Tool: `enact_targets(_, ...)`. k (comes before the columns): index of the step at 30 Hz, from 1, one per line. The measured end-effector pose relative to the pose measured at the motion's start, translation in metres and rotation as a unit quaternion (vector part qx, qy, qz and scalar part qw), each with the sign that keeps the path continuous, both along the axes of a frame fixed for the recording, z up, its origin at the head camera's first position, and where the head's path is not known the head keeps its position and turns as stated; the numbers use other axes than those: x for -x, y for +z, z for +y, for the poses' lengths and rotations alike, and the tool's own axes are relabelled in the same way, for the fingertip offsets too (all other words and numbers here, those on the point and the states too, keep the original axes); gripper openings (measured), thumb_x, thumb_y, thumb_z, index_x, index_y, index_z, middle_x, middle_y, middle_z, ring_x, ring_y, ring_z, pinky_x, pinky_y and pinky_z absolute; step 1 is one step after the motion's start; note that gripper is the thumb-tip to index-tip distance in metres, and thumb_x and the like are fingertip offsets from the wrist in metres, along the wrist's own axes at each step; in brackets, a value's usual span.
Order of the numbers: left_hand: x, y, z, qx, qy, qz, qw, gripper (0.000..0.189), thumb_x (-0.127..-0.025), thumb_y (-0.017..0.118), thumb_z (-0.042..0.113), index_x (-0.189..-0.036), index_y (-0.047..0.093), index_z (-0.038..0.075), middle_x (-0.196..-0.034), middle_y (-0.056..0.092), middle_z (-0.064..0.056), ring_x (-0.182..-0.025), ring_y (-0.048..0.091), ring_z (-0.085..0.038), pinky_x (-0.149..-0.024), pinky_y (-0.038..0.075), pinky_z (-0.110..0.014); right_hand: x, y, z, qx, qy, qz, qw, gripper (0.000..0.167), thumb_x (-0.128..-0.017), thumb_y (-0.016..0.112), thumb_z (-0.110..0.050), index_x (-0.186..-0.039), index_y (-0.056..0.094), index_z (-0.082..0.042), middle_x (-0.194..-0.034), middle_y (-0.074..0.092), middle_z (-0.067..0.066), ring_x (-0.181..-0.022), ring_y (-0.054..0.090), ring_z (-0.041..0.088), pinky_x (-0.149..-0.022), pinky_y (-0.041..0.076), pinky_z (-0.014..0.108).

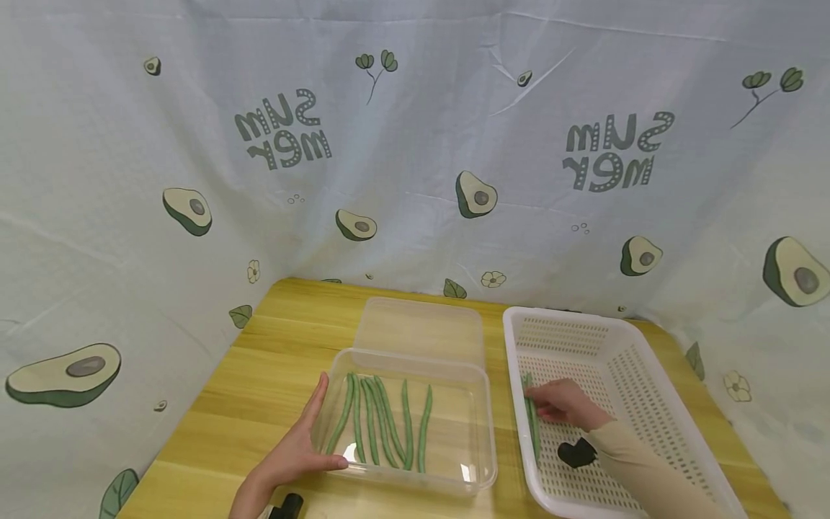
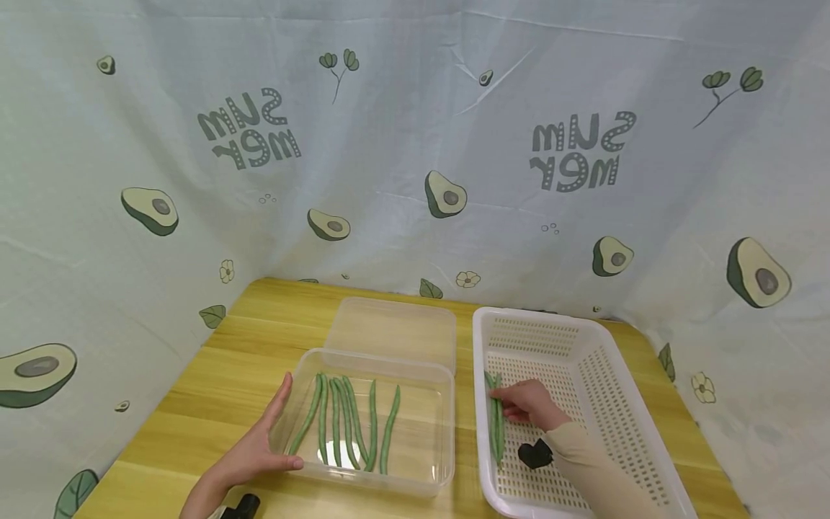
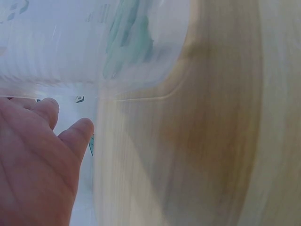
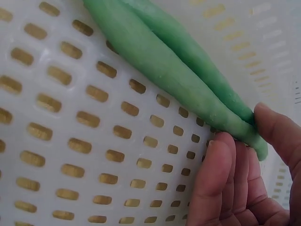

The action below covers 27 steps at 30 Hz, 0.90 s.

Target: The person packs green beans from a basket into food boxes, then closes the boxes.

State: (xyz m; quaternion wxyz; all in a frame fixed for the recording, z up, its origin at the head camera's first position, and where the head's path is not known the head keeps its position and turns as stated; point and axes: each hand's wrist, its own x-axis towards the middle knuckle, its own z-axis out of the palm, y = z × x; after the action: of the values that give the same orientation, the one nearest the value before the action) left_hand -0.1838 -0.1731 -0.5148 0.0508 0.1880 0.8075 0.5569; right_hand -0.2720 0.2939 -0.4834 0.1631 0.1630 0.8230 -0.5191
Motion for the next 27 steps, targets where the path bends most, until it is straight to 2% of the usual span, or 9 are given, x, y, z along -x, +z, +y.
enact_targets(6,-0.002,-0.001,-0.001,0.000,-0.001,-0.005,1.0000,0.128,-0.068,0.086,0.015,-0.152,-0.010,0.017,-0.156,-0.015,-0.010,-0.138,-0.007,-0.044,-0.096,0.008,-0.075,0.001,-0.003,0.001,-0.009,0.000,-0.009,0.9999,0.018,-0.084,0.071,-0.011,-0.084,0.064,0.006,-0.062,0.060,0.005,-0.054,0.058,0.011,-0.052,0.051,0.024)
enact_targets(12,0.000,0.000,0.000,0.003,0.000,0.005,1.0000,0.127,-0.069,0.086,0.017,-0.152,-0.010,0.020,-0.156,-0.014,-0.011,-0.138,-0.006,-0.043,-0.097,0.008,-0.073,0.005,-0.002,0.009,0.018,-0.002,-0.016,0.9997,0.022,-0.085,0.070,-0.011,-0.089,0.065,0.009,-0.065,0.063,0.006,-0.055,0.060,0.012,-0.054,0.053,0.024)
enact_targets(21,0.000,0.003,0.000,0.004,0.003,0.003,1.0000,0.128,-0.067,0.087,0.017,-0.152,-0.009,0.015,-0.156,-0.013,-0.012,-0.138,-0.006,-0.044,-0.095,0.009,-0.075,0.007,0.013,0.027,0.075,-0.024,-0.010,0.9968,0.026,-0.091,0.060,-0.010,-0.105,0.058,0.012,-0.075,0.064,0.005,-0.066,0.061,0.014,-0.064,0.055,0.028)
enact_targets(27,-0.001,0.001,0.000,-0.002,0.000,-0.002,1.0000,0.128,-0.068,0.086,0.016,-0.152,-0.011,0.023,-0.156,-0.014,-0.010,-0.138,-0.007,-0.045,-0.095,0.008,-0.075,0.004,0.029,0.032,0.123,-0.038,0.003,0.9917,0.022,-0.093,0.060,-0.012,-0.104,0.061,0.007,-0.078,0.062,0.004,-0.065,0.058,0.012,-0.062,0.053,0.025)
